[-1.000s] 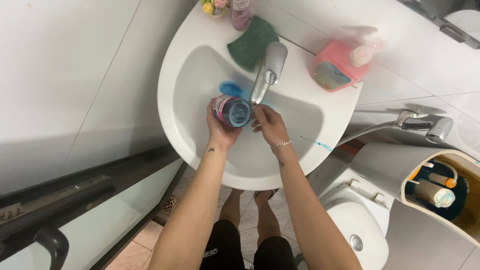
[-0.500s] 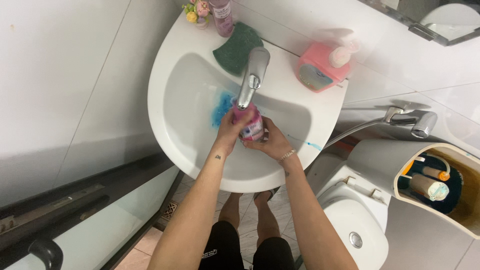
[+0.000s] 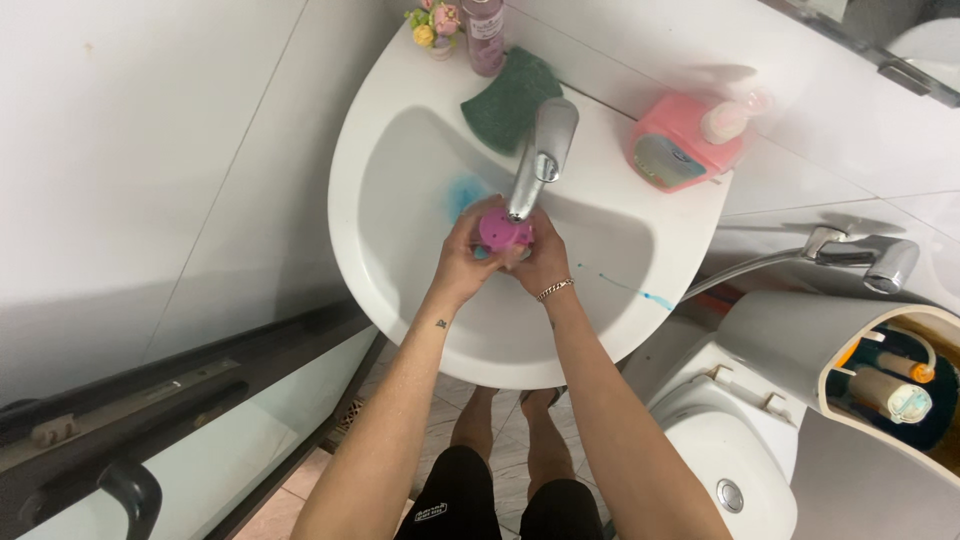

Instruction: The person opens the toilet tank lid and places a blue cleaning tablet into the water. They then remove a pink cleaning tablet container, rinse it under the sink faucet, and place it back into the tank. Finally, they use a handheld bidet sprayer to rinse the toilet bowl and the surrounding floor area.

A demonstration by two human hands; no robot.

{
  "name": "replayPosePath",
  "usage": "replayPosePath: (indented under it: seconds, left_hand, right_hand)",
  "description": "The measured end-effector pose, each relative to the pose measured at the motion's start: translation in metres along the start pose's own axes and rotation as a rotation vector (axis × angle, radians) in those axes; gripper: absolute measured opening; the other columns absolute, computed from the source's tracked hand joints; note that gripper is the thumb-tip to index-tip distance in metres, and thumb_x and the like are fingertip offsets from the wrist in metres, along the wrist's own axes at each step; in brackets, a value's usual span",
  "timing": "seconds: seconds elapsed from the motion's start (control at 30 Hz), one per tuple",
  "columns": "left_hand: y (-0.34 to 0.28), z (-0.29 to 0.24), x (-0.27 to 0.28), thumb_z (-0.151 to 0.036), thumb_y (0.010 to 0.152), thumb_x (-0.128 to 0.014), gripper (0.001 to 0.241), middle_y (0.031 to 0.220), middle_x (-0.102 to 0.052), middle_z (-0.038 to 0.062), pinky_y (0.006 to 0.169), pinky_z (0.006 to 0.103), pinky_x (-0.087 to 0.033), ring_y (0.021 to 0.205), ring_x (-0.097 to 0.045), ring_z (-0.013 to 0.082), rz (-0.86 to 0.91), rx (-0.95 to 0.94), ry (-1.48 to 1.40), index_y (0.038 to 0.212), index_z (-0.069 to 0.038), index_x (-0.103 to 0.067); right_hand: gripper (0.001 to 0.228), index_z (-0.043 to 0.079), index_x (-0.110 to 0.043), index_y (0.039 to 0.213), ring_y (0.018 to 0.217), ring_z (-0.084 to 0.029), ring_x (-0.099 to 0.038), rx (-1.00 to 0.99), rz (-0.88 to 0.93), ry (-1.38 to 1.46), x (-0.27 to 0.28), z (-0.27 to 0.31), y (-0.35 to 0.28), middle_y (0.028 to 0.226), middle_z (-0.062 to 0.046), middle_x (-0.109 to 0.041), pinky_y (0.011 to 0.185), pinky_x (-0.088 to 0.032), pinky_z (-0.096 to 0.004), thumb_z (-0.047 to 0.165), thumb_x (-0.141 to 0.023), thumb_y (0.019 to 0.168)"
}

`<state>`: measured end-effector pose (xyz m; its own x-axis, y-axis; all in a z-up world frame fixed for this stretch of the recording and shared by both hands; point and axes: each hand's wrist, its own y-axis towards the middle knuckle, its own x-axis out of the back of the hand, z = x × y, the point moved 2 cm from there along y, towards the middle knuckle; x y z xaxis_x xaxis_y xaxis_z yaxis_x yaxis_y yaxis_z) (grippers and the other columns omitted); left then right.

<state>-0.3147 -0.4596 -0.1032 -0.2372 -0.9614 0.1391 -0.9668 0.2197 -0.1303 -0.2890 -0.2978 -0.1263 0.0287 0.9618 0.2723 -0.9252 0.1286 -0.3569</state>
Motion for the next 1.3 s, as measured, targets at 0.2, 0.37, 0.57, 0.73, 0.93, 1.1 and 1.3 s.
replayPosePath:
  seconds: [0.2,0.37,0.57,0.73,0.93,1.1,1.3]
  left_hand:
    - [0.000,-0.003,0.009,-0.028,0.099,-0.110,0.082,0.176,-0.067,0.015,0.137,0.0871,-0.045,0.173,-0.053,0.0509,0.034,0.082,-0.032,0.171,-0.023,-0.069]
    - [0.004,-0.007,0.011,-0.029,0.099,-0.111,0.086,0.176,-0.068,0.013,0.137,0.0845,-0.045,0.173,-0.054,0.0482,0.044,0.073,-0.029,0.173,-0.025,-0.069]
    - [0.002,-0.024,0.015,-0.024,0.097,-0.110,0.105,0.185,-0.058,0.022,0.141,0.0812,-0.042,0.177,-0.045,0.0544,0.068,0.088,-0.054,0.186,-0.023,-0.053]
    - [-0.004,-0.008,0.021,-0.011,0.100,-0.106,0.114,0.192,-0.050,0.026,0.147,0.0733,-0.039,0.181,-0.037,0.0551,0.138,0.155,-0.124,0.193,-0.022,-0.041]
    - [-0.014,0.008,0.037,0.021,0.104,-0.082,0.100,0.183,-0.063,0.023,0.147,0.0483,-0.045,0.174,-0.053,0.0349,0.107,0.266,-0.318,0.191,-0.018,-0.052]
    - [0.000,-0.003,0.029,-0.010,0.116,-0.091,0.051,0.143,-0.092,0.007,0.120,0.0411,-0.069,0.142,-0.085,0.0244,-0.041,0.253,-0.080,0.162,-0.030,-0.083]
    - [0.012,-0.018,0.021,-0.027,0.132,-0.066,0.033,0.144,-0.091,0.017,0.124,0.0461,-0.069,0.146,-0.082,0.0330,-0.166,0.259,-0.085,0.157,-0.019,-0.085]
  right_hand:
    - [0.118,0.012,-0.060,0.176,0.159,-0.043,-0.069,0.031,0.000,-0.110,-0.004,0.005,0.016,0.167,-0.014,-0.073,0.133,-0.063,-0.061,0.004,-0.115,0.071]
    - [0.113,0.012,-0.062,0.172,0.160,-0.045,-0.068,0.009,-0.004,-0.065,-0.004,0.003,0.015,0.166,-0.015,-0.075,0.134,-0.062,-0.061,0.007,-0.113,0.072]
    - [0.111,0.007,-0.063,0.172,0.157,-0.052,-0.069,0.039,-0.047,-0.107,0.002,0.004,0.012,0.166,-0.025,-0.073,0.136,-0.060,-0.067,0.010,-0.113,0.074]
    - [0.126,0.014,-0.060,0.179,0.158,-0.052,-0.068,0.006,-0.049,-0.025,0.001,0.009,0.011,0.170,-0.019,-0.072,0.135,-0.059,-0.069,0.014,-0.121,0.069]
    - [0.115,0.026,-0.062,0.170,0.160,-0.050,-0.067,-0.096,-0.038,0.107,0.008,-0.006,-0.010,0.169,-0.013,-0.075,0.134,-0.061,-0.067,0.013,-0.120,0.071]
    - [0.123,0.021,-0.063,0.163,0.165,-0.059,-0.059,-0.099,-0.105,0.345,0.016,-0.019,-0.002,0.171,-0.018,-0.071,0.135,-0.060,-0.076,0.000,-0.123,0.058]
    - [0.119,0.014,-0.053,0.171,0.172,-0.052,-0.052,-0.043,-0.198,0.469,-0.015,-0.001,-0.004,0.179,-0.018,-0.063,0.140,-0.058,-0.069,0.007,-0.121,0.074]
